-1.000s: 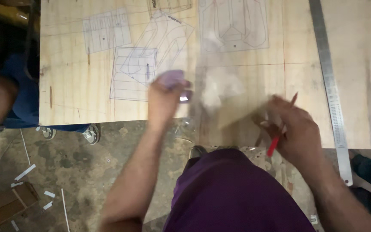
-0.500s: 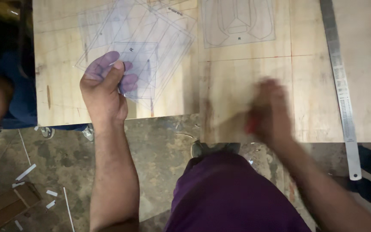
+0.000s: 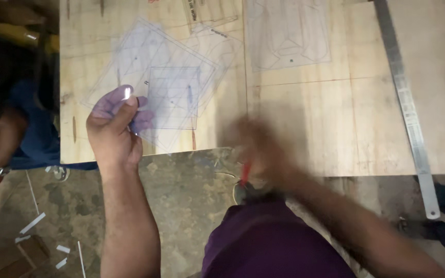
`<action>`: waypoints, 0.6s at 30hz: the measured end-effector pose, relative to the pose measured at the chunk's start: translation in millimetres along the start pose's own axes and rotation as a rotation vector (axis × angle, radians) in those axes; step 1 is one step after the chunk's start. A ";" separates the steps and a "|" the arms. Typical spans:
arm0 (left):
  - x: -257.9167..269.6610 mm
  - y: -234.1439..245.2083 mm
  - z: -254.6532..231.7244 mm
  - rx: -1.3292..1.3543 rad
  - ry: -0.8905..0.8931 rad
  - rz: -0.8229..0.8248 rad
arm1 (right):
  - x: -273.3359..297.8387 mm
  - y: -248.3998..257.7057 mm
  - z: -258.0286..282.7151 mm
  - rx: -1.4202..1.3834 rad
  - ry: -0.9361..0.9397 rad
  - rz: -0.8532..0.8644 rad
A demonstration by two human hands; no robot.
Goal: The person marks lines on a piece of plywood using a metal ruler and a red pencil. They align clear plastic templates with printed diagrams over existing marks to guide their drawing.
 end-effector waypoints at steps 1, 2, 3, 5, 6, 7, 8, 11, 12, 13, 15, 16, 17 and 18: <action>-1.2 -1.2 -1.2 0.004 -0.008 0.004 | 6.8 -15.6 3.8 0.090 0.007 0.069; -1.8 -1.7 -2.9 0.009 -0.015 0.009 | 16.9 -28.1 11.3 0.179 0.013 0.139; -2.6 -2.3 -4.5 0.012 -0.023 0.013 | 24.3 -28.5 17.7 0.265 -0.030 0.193; -3.1 -1.3 -5.1 0.003 0.004 0.040 | 21.6 8.1 27.5 0.334 -0.185 0.124; -3.8 -0.2 -4.5 -0.003 0.018 0.051 | 14.5 42.9 33.5 0.370 -0.250 -0.062; -4.1 -0.1 -2.8 -0.004 0.023 0.064 | 12.2 73.3 38.4 0.423 -0.321 -0.224; -4.5 -0.6 -0.1 -0.006 0.028 0.076 | 12.1 86.6 44.3 0.500 -0.332 -0.320; -6.1 -7.4 14.4 -0.060 0.095 0.126 | 11.9 46.1 41.4 0.371 -0.282 -0.192; -7.6 -13.1 21.2 -0.085 0.123 0.146 | 20.3 11.0 33.8 0.249 -0.346 0.006; -7.1 -23.0 31.0 -0.125 0.144 0.191 | 40.3 -26.3 27.4 0.165 -0.441 0.227; -7.2 -50.9 49.7 -0.202 0.170 0.278 | 75.5 -61.2 30.1 0.255 -0.505 0.485; -4.9 -69.0 59.4 -0.257 0.192 0.358 | 83.2 -56.8 37.5 0.355 -0.459 0.516; 2.0 -84.7 71.4 -0.316 0.222 0.429 | 91.0 -50.5 44.2 0.448 -0.415 0.554; 9.3 -105.8 81.9 -0.273 0.220 0.506 | 90.0 -30.7 69.2 -0.210 -0.266 0.326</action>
Point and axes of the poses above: each hand's wrist, its own x-axis away from the middle knuckle, its own y-axis out of the back of the hand, z = x × y, the point moved 7 cm from there along -x, towards the middle knuckle, and after that the axes turned 7 degrees about -x, right-handed, at the moved point
